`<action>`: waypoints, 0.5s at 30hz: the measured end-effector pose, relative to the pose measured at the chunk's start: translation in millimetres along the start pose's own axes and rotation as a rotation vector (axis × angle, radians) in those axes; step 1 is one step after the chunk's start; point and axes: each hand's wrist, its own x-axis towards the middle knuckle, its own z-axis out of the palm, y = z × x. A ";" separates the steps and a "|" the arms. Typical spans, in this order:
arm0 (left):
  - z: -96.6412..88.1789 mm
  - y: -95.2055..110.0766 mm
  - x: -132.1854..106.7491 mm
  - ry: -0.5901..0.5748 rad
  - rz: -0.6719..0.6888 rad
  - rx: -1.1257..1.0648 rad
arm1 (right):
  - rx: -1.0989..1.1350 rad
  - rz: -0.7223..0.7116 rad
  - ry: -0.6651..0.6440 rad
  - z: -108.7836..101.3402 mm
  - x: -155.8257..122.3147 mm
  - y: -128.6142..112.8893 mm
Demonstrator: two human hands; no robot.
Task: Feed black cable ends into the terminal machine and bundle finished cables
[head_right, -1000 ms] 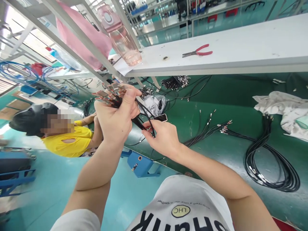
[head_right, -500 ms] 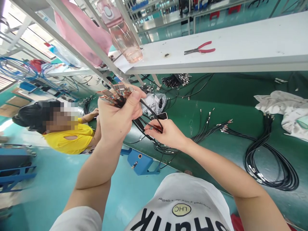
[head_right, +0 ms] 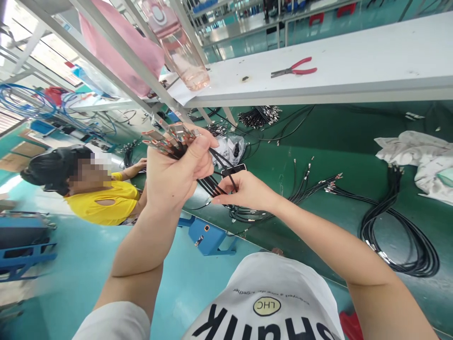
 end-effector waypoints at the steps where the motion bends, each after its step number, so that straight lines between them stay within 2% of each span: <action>1: -0.3 -0.5 -0.3 0.005 0.009 0.008 | -0.035 0.002 -0.004 -0.3 -0.6 -1.5; 7: -1.7 2.3 -0.2 0.039 0.105 0.085 | -0.367 0.008 0.065 0.3 -1.9 -6.6; 12: -4.4 11.9 0.2 0.002 0.171 0.013 | -0.317 -0.065 -0.087 -0.5 -4.7 -3.1; 15: -6.0 13.9 0.4 -0.014 0.164 -0.004 | -0.344 -0.041 -0.087 1.3 -7.6 2.6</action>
